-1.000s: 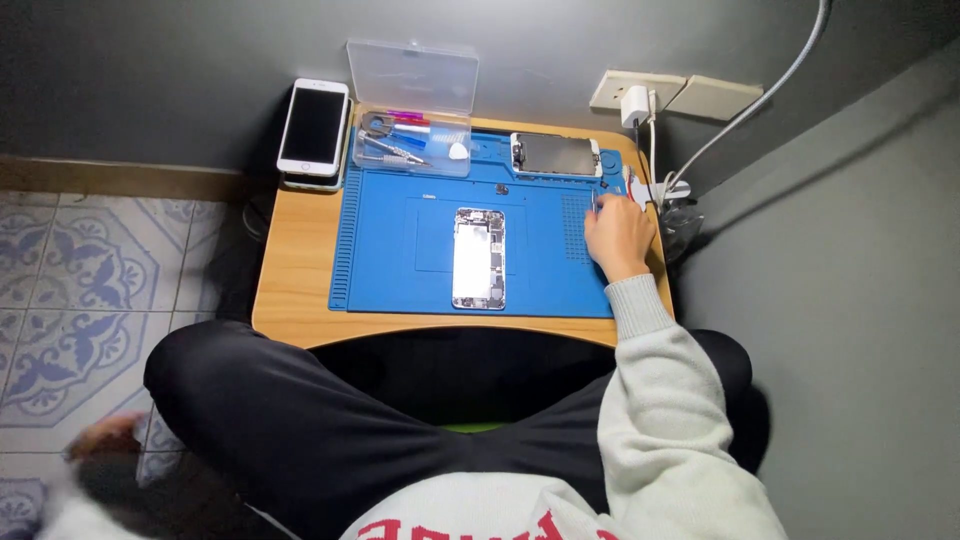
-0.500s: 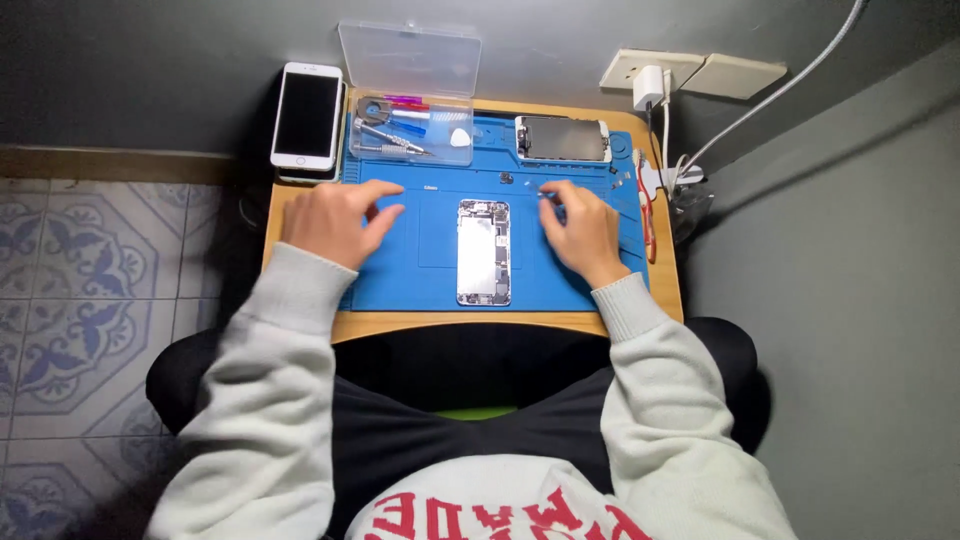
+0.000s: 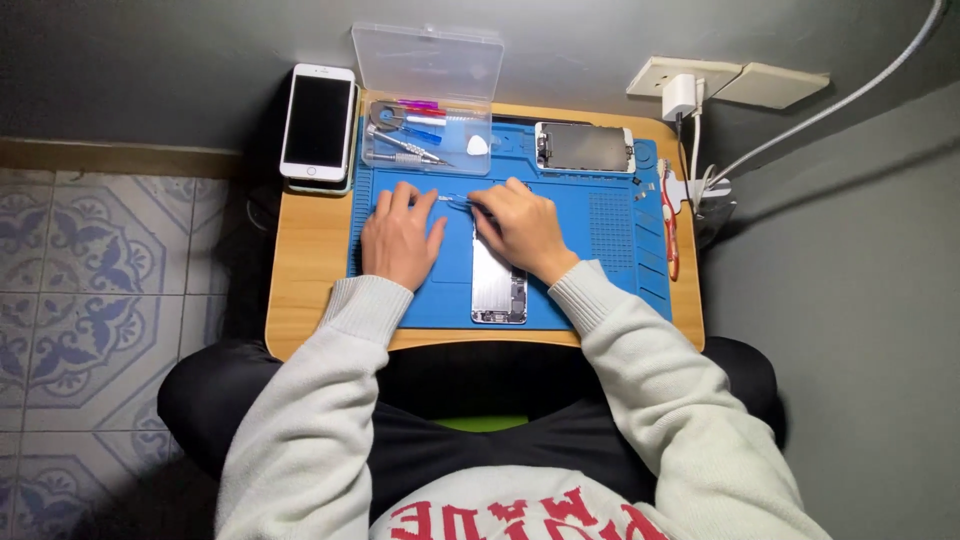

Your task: Tightening small screws on a mobile phone motherboard using a precision screwdriver

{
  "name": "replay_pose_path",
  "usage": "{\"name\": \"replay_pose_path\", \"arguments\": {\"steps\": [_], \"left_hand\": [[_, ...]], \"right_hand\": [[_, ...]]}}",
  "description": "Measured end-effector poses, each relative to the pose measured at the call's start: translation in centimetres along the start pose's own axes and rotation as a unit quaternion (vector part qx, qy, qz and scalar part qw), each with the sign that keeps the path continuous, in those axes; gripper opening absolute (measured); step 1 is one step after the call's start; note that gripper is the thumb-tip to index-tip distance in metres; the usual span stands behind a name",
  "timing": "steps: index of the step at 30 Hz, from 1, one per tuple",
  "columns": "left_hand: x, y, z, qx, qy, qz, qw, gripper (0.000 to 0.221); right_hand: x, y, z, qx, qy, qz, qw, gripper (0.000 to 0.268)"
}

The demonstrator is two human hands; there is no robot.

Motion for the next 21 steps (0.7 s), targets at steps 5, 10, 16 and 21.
{"name": "replay_pose_path", "arguments": {"steps": [5, 10, 16, 21], "left_hand": [[0.6, -0.1, 0.0, -0.061, 0.014, -0.008, 0.998, 0.038], [0.6, -0.2, 0.1, -0.059, 0.008, -0.010, 0.998, 0.029], [0.4, -0.6, 0.0, -0.053, 0.005, -0.011, 0.999, 0.029], [-0.2, -0.9, 0.0, -0.053, -0.004, -0.001, 0.999, 0.029]], "right_hand": [[-0.8, 0.2, -0.2, -0.021, 0.027, 0.029, 0.999, 0.014], [-1.0, 0.3, 0.0, -0.017, 0.031, 0.044, 0.998, 0.013], [-1.6, 0.6, -0.3, -0.009, 0.040, 0.082, 0.996, 0.011], [-2.1, 0.6, -0.3, 0.003, 0.040, 0.095, 0.995, 0.012]]}}
Point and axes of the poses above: each hand's wrist, its own z-axis away from the middle knuckle, its own y-axis out of the back of the hand, x = y × z, the point moved 3 cm from there along -z, towards the middle knuckle, and after that the axes turned 6 degrees about -z, right-handed, at the moved point
